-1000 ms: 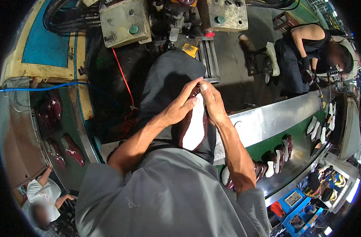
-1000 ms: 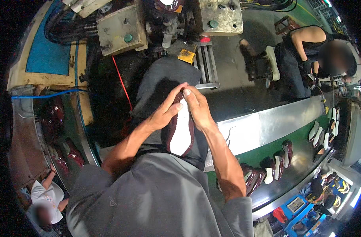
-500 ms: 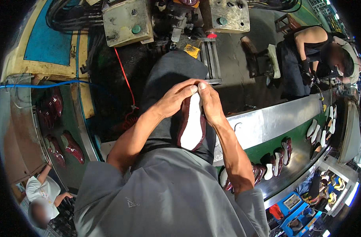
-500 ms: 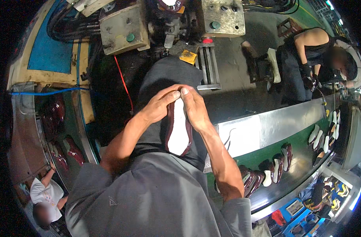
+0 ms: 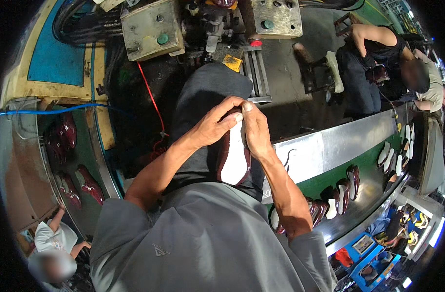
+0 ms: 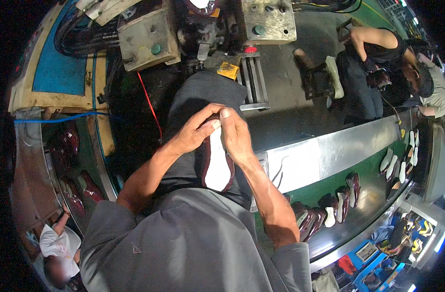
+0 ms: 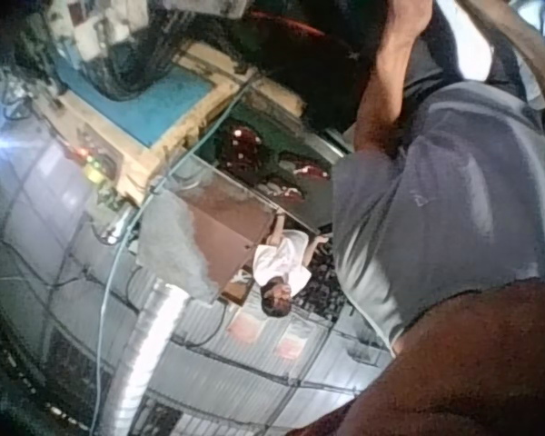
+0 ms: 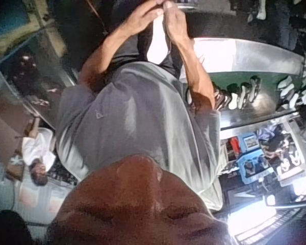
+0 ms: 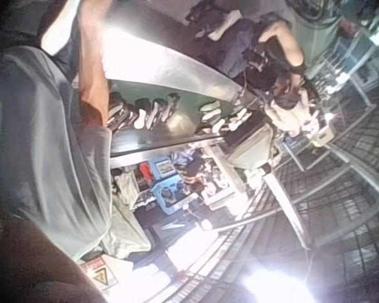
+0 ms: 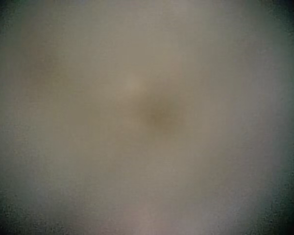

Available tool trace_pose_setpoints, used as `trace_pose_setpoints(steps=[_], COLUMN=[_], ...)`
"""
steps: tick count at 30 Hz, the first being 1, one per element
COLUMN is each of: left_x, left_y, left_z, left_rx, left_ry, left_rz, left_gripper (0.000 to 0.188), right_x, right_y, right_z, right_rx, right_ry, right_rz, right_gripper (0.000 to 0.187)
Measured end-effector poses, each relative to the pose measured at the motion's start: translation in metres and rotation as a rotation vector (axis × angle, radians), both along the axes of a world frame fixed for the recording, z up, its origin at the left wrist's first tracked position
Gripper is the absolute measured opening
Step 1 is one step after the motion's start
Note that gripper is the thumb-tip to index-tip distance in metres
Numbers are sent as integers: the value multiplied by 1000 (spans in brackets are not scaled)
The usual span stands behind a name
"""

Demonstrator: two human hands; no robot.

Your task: Processing and finishing shoes on a production line using machinery and hand tools.

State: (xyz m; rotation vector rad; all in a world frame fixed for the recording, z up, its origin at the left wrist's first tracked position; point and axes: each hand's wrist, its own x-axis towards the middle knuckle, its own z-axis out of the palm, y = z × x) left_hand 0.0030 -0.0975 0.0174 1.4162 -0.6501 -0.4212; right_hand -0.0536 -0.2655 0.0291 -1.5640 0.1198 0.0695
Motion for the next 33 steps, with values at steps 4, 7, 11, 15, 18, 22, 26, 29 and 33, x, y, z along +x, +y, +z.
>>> trace_pose_setpoints(steps=[4,7,11,15,18,22,26,29,33], left_x=[10,9,6,4,6,1,-2,-1,-2], left_y=[0,-2,-3,-7,-3,-3,1,0,-5], left_z=[14,13,12,-1,-6,8,1,-2,-3], left_rx=[-86,-85,-44,54,41,24,60,69,50], left_ry=[421,378,51,-184,-98,62,-62,-22,-11], left_rz=[-158,-145,-109,-6,-3,-11,25,32,71], left_gripper=[28,28,30,33,36,35,34,36,31], right_x=[-1,-1,-12,-14,-11,-11,-9,-15,-11], right_y=[2,-8,-25,-24,-15,-33,-25,-19,-16], right_z=[0,6,14,-7,-13,-9,-14,-11,-9], right_rx=[-33,239,737,186,-86,541,201,151,266], right_ry=[-8,153,255,6,-122,180,83,62,117], right_rz=[-57,18,110,129,58,173,184,152,118], right_gripper=[59,56,52,51,49,44,51,56,57])
